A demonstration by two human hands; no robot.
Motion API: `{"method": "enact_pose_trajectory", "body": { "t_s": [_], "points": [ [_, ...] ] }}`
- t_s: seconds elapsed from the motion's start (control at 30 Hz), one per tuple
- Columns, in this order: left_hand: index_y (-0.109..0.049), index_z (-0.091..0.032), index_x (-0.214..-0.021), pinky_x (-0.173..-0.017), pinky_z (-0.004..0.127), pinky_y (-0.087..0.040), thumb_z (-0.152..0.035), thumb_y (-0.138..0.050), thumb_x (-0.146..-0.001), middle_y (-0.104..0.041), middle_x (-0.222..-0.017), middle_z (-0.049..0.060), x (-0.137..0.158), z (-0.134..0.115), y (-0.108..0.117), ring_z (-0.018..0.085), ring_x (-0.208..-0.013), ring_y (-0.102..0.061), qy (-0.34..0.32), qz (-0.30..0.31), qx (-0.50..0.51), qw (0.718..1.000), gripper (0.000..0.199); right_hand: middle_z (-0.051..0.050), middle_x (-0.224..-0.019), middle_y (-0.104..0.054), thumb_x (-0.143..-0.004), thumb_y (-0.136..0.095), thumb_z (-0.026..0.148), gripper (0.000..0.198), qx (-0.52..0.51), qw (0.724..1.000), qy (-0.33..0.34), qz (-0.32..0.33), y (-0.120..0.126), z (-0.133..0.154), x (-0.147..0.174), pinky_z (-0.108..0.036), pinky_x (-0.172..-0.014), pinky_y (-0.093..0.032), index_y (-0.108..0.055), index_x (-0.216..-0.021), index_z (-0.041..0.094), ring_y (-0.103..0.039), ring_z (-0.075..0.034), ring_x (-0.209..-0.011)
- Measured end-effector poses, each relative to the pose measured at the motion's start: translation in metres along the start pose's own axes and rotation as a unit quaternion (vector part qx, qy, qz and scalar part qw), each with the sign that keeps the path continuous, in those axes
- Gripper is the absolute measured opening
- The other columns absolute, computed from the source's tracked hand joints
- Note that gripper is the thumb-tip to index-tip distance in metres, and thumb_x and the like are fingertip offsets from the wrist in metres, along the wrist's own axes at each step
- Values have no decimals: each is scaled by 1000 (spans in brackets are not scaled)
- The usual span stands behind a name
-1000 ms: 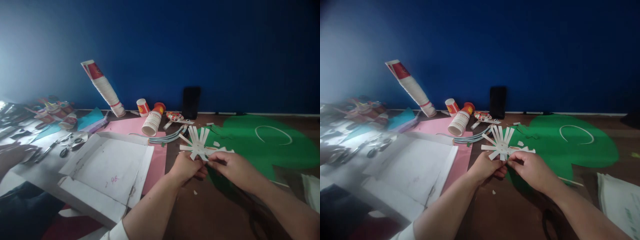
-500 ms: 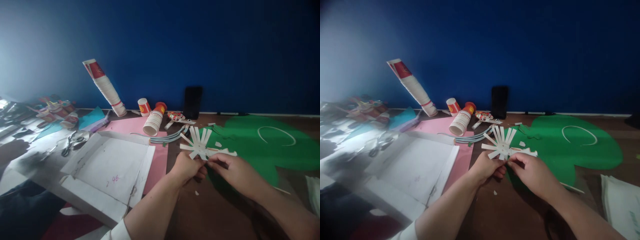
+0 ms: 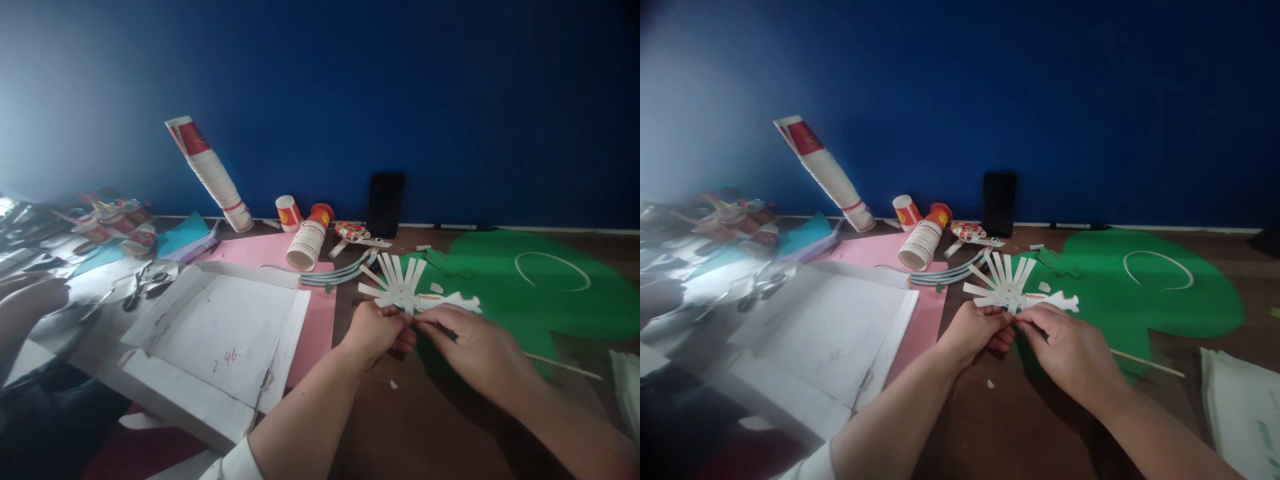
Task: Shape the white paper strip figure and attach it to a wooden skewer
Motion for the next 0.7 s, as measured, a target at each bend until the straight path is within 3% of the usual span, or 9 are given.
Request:
{"method": "enact_pose_trajectory", "body": {
  "t_s": [0.27,0.7],
  "points": [
    [-66,-10,-83,-48,22,-51,-19,-63,-81,-63,-58,3,-3,6,0,11,-46,-59,-26,2,0,1000,9,1,-92,-75,-88,-52,36,20,-22,999,-41,27,3,0,-6,-35,-69,-51,-70,-88,30,-69,-22,-82],
    [-62,-10,-79,-44,21,-50,-9,-52,-84,-63,-60,3,2,-2,-4,12,-47,-61,11,-30,6,999,11,0,-87,-75,-88,-51,39,22,-36,994,-85,57,-1,4,-6,-33,-65,-48,-70,-85,28,-68,-22,-77]
  ]
}}
Point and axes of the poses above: each hand's wrist, its own x-axis away from the middle knuckle, its own y-axis out of the back of the hand, z = x × y, the point moved 1 cm from there along -x, towards the middle knuckle
